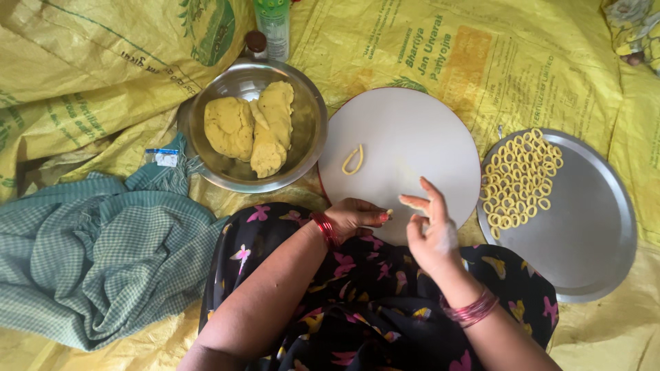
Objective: The person rolls small pieces of yellow dough into thin strips on a white board, then joins the ends to form rings and places them on a metal tray. The process is repeated continuously with dough taken from a metal bowl.
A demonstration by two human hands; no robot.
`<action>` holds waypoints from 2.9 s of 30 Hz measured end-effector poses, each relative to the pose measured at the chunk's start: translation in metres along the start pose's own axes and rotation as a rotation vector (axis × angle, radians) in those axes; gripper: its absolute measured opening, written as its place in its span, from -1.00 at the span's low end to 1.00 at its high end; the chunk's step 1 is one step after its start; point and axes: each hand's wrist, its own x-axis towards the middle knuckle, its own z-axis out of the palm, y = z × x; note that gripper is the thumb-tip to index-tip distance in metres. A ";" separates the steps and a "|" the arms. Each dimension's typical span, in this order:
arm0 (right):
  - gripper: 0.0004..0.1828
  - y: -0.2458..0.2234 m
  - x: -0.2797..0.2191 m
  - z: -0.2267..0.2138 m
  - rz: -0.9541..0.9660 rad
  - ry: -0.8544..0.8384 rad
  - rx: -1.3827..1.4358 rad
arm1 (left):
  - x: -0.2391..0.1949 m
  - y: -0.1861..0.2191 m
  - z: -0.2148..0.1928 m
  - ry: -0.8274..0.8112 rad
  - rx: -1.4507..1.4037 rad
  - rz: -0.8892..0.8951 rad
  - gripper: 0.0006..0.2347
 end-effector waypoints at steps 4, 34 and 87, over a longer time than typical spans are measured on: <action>-0.36 0.028 0.010 -0.008 0.109 -0.025 0.197 | -0.004 0.006 0.004 -0.040 0.021 0.026 -0.51; -0.44 0.036 0.018 -0.012 0.290 -0.417 0.433 | -0.017 0.021 0.009 -0.055 0.022 -0.034 -0.48; -0.77 0.055 0.017 -0.004 0.458 -0.437 0.667 | -0.004 0.013 0.004 0.049 -0.026 -0.050 -0.57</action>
